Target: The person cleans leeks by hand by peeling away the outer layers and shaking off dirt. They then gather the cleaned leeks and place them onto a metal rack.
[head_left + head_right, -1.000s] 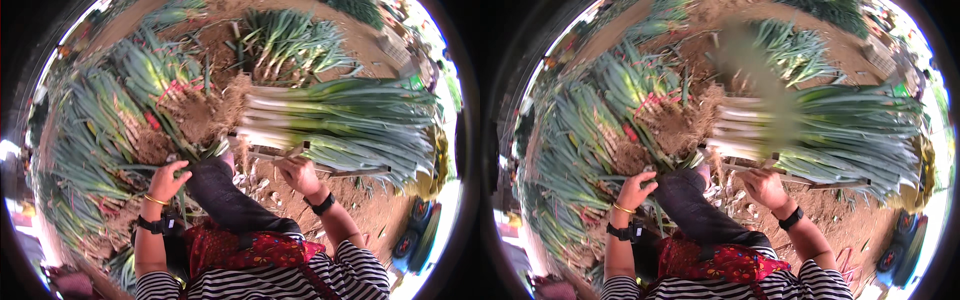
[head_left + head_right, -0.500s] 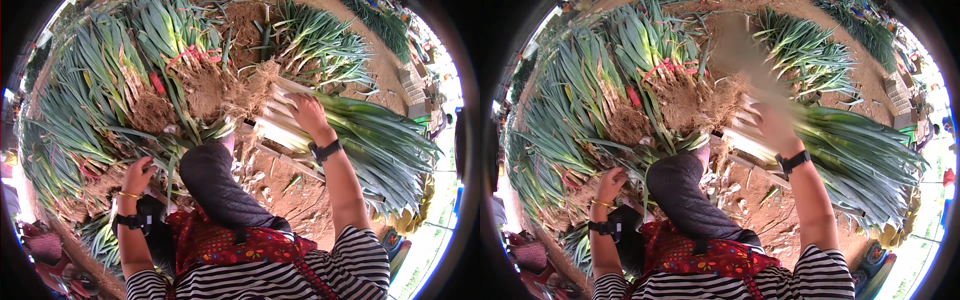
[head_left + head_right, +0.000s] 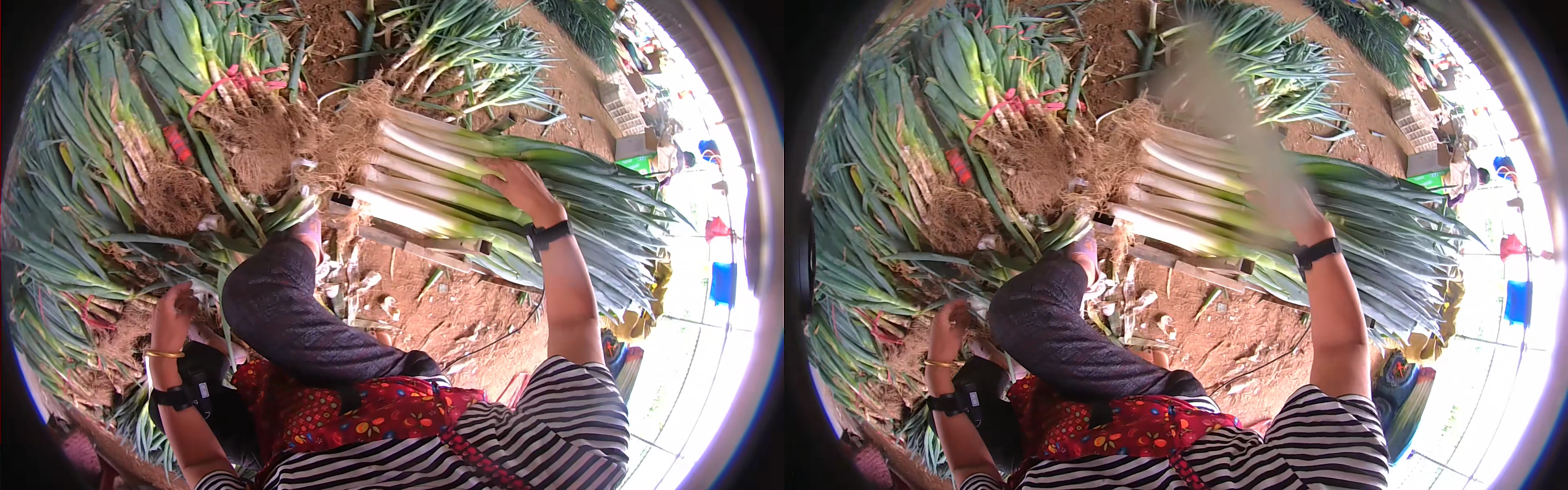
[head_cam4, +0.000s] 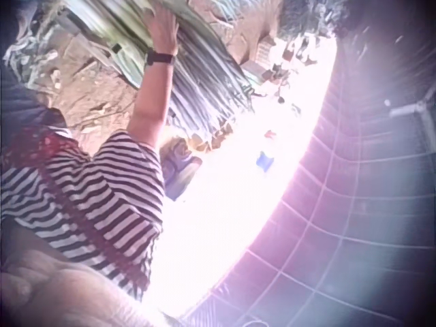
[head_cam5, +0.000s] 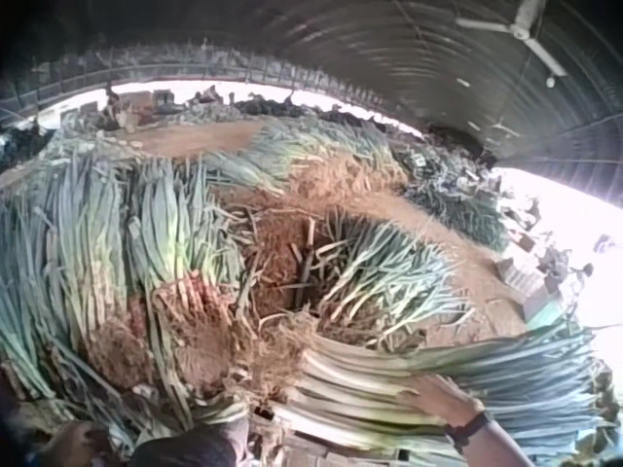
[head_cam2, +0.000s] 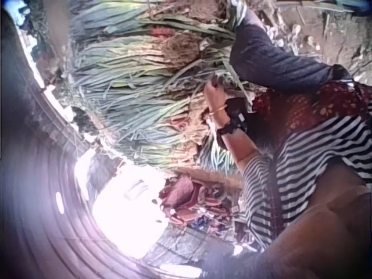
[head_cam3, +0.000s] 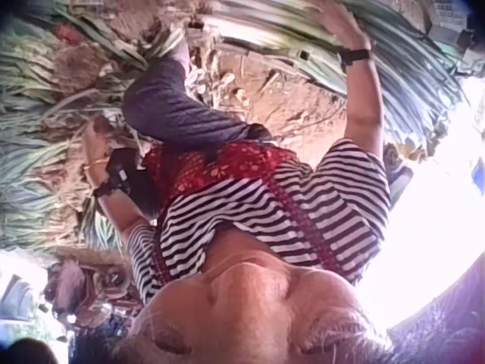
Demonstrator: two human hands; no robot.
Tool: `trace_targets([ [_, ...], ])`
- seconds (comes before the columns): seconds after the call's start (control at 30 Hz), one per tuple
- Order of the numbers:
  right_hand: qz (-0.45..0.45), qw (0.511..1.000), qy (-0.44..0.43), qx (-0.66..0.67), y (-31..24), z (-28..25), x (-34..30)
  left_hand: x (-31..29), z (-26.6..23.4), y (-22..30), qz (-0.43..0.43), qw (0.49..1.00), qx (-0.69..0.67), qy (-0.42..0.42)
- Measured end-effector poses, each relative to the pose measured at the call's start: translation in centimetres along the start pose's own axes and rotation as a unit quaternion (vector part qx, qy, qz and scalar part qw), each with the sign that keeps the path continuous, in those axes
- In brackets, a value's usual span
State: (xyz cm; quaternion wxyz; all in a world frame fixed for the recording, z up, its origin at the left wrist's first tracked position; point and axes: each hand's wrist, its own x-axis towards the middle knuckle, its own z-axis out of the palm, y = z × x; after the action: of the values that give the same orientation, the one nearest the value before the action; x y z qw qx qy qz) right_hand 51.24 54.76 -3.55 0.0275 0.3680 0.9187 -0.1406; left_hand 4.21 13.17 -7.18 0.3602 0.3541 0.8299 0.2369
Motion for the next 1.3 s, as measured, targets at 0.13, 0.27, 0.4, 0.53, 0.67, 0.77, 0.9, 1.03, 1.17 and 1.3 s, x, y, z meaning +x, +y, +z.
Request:
trace_targets([
  [0.13,0.025,0.997,-0.01,0.066,-5.7,-3.0,-1.5,2.0,0.1,4.1,0.054,0.997,0.051,0.027],
  [0.27,0.06,0.994,-0.092,-0.007,-4.9,1.2,-3.3,5.5,1.6,13.4,0.204,0.976,0.069,0.02],
  [0.4,-0.034,0.998,-0.048,-0.024,-4.2,3.0,-4.5,7.2,7.3,23.5,0.314,0.934,0.155,-0.07],
  [0.53,-0.07,0.997,-0.014,-0.001,-4.2,3.7,-4.0,10.6,17.7,24.8,0.403,0.869,0.278,-0.076],
  [0.67,-0.029,0.997,-0.072,-0.007,-3.8,3.7,-3.6,12.9,21.9,24.9,0.384,0.834,0.384,-0.099],
  [0.77,-0.063,0.998,-0.028,0.002,-3.4,4.1,-3.8,13.2,23.0,24.6,0.358,0.843,0.39,-0.095],
  [0.9,-0.093,0.995,-0.041,0.005,-2.9,4.5,-3.2,14.3,23.2,24.8,0.341,0.86,0.362,-0.118],
  [1.03,-0.064,0.996,-0.054,0.024,-2.9,5.2,-2.7,14.6,24.1,23.5,0.348,0.861,0.351,-0.121],
  [1.17,-0.084,0.994,0.007,0.063,-3.0,5.8,-3.4,12.8,21.1,23.9,0.355,0.895,0.229,-0.145],
  [1.3,-0.117,0.987,-0.012,0.11,-2.5,4.0,-3.6,8.6,9.1,24.7,0.322,0.942,0.019,-0.096],
])
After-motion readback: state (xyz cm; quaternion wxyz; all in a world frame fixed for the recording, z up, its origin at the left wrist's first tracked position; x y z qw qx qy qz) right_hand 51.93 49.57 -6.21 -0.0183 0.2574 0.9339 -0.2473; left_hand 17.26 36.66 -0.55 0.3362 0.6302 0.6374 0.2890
